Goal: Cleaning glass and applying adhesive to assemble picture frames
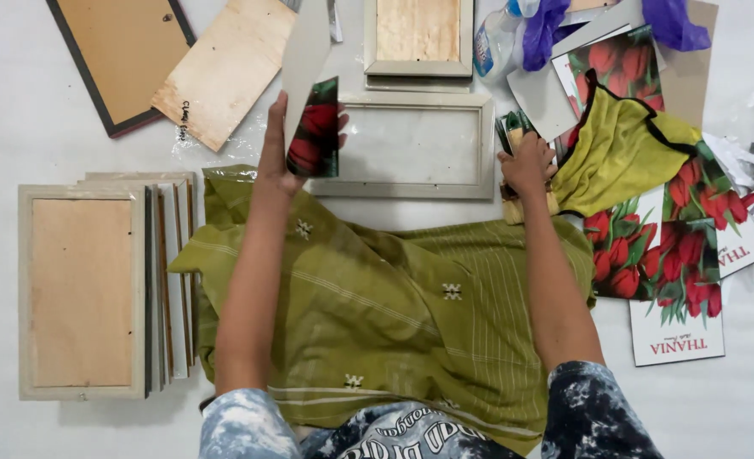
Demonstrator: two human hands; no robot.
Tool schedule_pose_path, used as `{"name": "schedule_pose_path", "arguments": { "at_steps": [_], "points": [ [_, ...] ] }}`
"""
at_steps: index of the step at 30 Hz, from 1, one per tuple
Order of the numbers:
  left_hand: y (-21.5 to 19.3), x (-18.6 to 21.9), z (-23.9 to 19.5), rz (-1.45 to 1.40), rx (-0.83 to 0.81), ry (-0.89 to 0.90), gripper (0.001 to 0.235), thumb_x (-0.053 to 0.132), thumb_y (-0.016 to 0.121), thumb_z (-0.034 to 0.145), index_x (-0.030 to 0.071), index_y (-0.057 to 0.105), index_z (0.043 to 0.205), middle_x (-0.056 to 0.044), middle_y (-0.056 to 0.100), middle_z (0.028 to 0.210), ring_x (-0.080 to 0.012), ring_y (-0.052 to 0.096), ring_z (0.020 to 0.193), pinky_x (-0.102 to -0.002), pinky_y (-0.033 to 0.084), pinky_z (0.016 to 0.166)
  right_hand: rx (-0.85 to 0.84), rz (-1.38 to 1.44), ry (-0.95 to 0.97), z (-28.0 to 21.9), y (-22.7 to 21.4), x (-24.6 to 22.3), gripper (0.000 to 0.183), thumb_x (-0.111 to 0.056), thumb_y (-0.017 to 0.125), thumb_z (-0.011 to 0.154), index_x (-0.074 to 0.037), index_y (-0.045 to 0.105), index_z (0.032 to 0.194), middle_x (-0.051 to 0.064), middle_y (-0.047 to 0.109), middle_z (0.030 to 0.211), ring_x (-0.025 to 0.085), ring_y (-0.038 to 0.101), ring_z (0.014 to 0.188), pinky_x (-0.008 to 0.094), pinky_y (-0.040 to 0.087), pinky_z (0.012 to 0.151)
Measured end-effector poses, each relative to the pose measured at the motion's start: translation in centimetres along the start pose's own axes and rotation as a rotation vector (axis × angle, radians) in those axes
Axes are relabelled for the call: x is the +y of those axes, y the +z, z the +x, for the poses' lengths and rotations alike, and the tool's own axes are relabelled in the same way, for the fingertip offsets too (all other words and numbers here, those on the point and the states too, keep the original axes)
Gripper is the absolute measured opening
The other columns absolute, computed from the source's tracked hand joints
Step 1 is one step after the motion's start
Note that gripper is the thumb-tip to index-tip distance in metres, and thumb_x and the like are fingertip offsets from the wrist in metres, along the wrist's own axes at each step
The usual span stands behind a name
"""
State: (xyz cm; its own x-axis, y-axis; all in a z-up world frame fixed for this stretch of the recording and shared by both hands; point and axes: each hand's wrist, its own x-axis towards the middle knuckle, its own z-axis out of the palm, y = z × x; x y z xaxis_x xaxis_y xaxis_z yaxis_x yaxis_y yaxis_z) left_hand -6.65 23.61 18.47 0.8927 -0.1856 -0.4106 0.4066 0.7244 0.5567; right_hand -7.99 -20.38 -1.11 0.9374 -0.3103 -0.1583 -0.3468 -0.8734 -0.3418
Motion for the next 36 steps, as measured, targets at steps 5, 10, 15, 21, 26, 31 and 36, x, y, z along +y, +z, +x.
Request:
{"name": "schedule_pose_path", "arguments": {
  "at_steps": [5, 10, 15, 21, 26, 31, 36],
  "points": [
    [-6.9, 4.7, 7.8, 0.526, 0.242, 0.212, 0.104, 0.057, 0.08, 0.076, 0.004, 0.021, 0.144, -0.025, 0.056, 0.124, -0.0344, 0.07, 0.102, -0.042, 0.066, 0.08, -0.014, -0.013, 0.012, 0.0, -0.1, 0.0, 0.049, -0.028, 0.076, 0.093, 0.0, 0.045, 0.12, 0.025, 0.049, 0.126, 0.047, 0.043, 0.113, 0.066, 0.032, 0.09],
    [-16.7, 7.6, 14.7, 1.058, 0.411, 0.569, 0.097, 0.04, 0.087, 0.1, 0.009, 0.008, 0.147, -0.029, 0.05, 0.142, -0.0389, 0.062, 0.128, -0.047, 0.052, 0.106, -0.031, 0.015, 0.072, 0.4, 0.1, 0.2, 0.056, -0.029, 0.077, 0.091, -0.005, 0.037, 0.122, 0.021, 0.041, 0.125, 0.042, 0.041, 0.111, 0.059, 0.03, 0.092],
    [-17.6, 7.6, 17.3, 2.045, 0.994, 0.704, 0.138, 0.075, 0.105, 0.099, 0.017, -0.002, 0.164, -0.035, 0.03, 0.155, -0.0501, 0.039, 0.142, -0.059, 0.029, 0.117, 0.127, -0.016, -0.072, -0.7, 0.3, 0.6, 0.057, -0.03, 0.081, 0.091, -0.003, 0.04, 0.119, 0.025, 0.048, 0.116, 0.046, 0.051, 0.099, 0.059, 0.043, 0.084],
    [-4.9, 4.0, 8.7, 1.853, 0.741, 0.904, 0.063, 0.031, 0.085, 0.09, 0.01, 0.045, 0.135, -0.018, 0.037, 0.135, -0.0384, 0.039, 0.126, -0.055, 0.034, 0.107, 0.215, -0.117, -0.325, -0.1, 1.4, 5.1, 0.037, -0.022, 0.073, 0.09, 0.008, 0.061, 0.108, 0.032, 0.058, 0.106, 0.049, 0.055, 0.095, 0.055, 0.047, 0.084],
    [-5.2, -0.7, 7.2, 1.642, 0.571, 0.702, 0.039, 0.028, 0.073, 0.093, 0.011, 0.048, 0.116, -0.012, 0.034, 0.122, -0.0351, 0.04, 0.114, -0.051, 0.035, 0.099, 0.286, -0.025, -0.204, -5.7, -8.7, -2.6, 0.032, -0.017, 0.069, 0.102, 0.002, 0.054, 0.124, 0.029, 0.053, 0.108, 0.055, 0.056, 0.094, 0.062, 0.048, 0.079],
    [-8.7, -2.9, 9.4, 1.647, 0.466, 0.424, 0.037, 0.039, 0.07, 0.094, 0.017, 0.045, 0.109, -0.011, 0.039, 0.116, -0.0403, 0.046, 0.114, -0.056, 0.037, 0.099, 0.277, 0.414, -0.122, -8.6, -15.0, -9.1, 0.017, -0.015, 0.057, 0.112, -0.004, 0.055, 0.125, 0.035, 0.054, 0.102, 0.065, 0.059, 0.095, 0.066, 0.051, 0.081],
    [-7.9, -2.2, 9.0, 1.556, 0.34, 0.376, 0.03, 0.034, 0.066, 0.096, 0.013, 0.049, 0.111, -0.017, 0.045, 0.118, -0.0483, 0.053, 0.116, -0.061, 0.041, 0.098, 0.249, 0.791, -0.139, -7.5, -12.6, -12.5, 0.018, -0.017, 0.058, 0.11, -0.013, 0.048, 0.124, 0.025, 0.061, 0.114, 0.038, 0.066, 0.105, 0.051, 0.058, 0.088]
  ]
}}
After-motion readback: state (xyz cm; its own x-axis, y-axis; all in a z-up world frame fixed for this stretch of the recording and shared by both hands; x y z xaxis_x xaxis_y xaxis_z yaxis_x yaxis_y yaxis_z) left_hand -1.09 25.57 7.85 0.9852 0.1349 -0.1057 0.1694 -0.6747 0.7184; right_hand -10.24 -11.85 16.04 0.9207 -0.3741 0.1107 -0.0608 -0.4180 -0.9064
